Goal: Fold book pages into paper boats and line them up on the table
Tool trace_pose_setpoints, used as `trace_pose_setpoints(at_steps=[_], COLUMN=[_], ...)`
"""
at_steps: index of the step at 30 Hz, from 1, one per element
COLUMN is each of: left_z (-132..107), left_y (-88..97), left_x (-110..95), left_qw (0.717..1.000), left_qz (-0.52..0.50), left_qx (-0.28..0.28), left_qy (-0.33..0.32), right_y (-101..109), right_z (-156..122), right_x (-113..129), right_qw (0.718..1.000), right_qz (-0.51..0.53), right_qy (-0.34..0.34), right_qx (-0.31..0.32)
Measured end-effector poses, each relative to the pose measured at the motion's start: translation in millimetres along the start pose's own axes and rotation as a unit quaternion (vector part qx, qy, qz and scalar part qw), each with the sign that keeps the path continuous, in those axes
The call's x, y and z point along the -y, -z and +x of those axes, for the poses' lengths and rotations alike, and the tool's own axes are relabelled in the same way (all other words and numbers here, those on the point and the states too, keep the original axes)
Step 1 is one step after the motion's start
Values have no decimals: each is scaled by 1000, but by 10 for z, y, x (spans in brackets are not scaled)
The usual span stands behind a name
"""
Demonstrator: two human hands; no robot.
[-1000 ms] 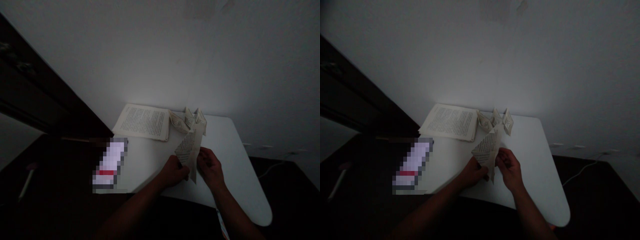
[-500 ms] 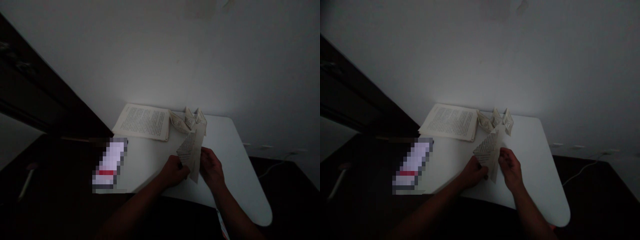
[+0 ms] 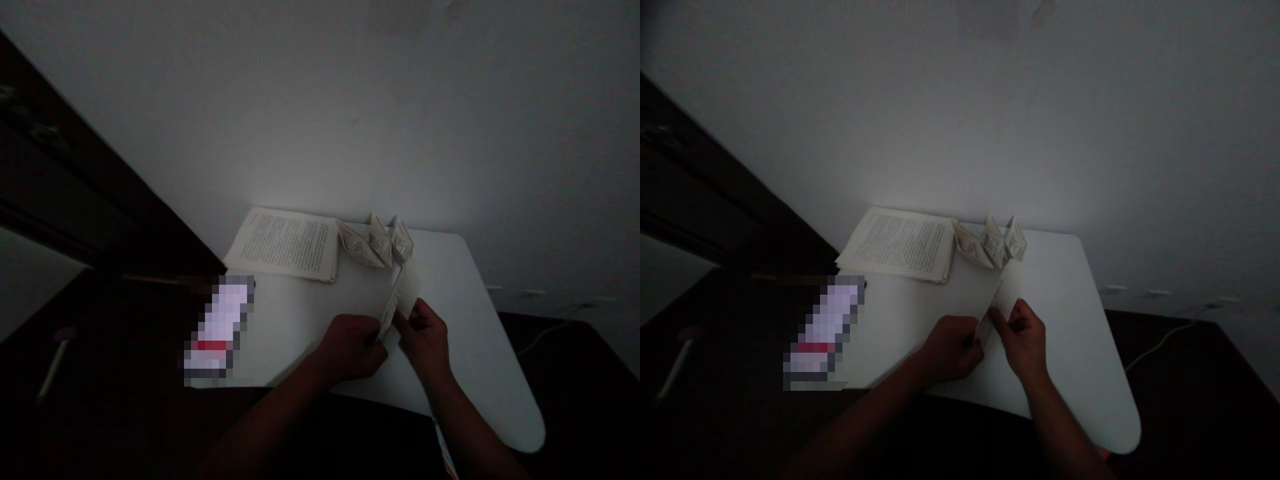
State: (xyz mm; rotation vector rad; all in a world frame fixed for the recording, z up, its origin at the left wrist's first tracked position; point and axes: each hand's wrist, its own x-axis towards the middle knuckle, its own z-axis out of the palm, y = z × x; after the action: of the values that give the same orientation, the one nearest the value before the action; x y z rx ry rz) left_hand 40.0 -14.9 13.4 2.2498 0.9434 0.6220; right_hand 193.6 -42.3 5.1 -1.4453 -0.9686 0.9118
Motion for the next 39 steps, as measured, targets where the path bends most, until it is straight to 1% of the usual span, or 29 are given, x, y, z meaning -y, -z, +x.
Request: trace_pose_setpoints(at_steps=[4, 8, 11, 14, 18, 21, 24, 28, 31, 34, 39], left_z=[-16, -18, -21, -31, -55, -80, -109, -144, -158, -170, -203], left_y=[42, 169, 271, 338, 360, 345, 313, 279, 287, 307, 312], left_x=[-36, -58, -40, -11, 22, 50, 91, 147, 168, 184, 235], left_qw=[998, 992, 985, 977, 968, 960, 955, 953, 954, 955, 960], left_qz=[50, 105, 141, 173, 211, 239, 259, 267, 264, 258, 243], left_qx=[26, 65, 99, 120, 131, 145, 146, 142, 140, 139, 123], left_qy=[-15, -3, 10, 25, 29, 16, -3, -28, -34, -40, -61], right_y=[-19, -48, -46, -25, 8, 21, 24, 21, 18, 23, 52], right_z=[7, 9, 13, 29, 63, 78, 73, 60, 58, 64, 75], right_x=[18, 101, 100, 39, -50, -68, -44, 5, 23, 14, -36], right_qw=[1000, 998, 997, 997, 995, 990, 986, 987, 984, 981, 987], right_qz=[27, 50, 68, 70, 96, 132, 145, 145, 159, 174, 137], right_qy=[11, 24, 12, -1, -22, -46, -58, -48, -29, -33, -33], right_qx=[3, 3, 18, 27, 14, -24, -64, -58, -72, -76, -74])
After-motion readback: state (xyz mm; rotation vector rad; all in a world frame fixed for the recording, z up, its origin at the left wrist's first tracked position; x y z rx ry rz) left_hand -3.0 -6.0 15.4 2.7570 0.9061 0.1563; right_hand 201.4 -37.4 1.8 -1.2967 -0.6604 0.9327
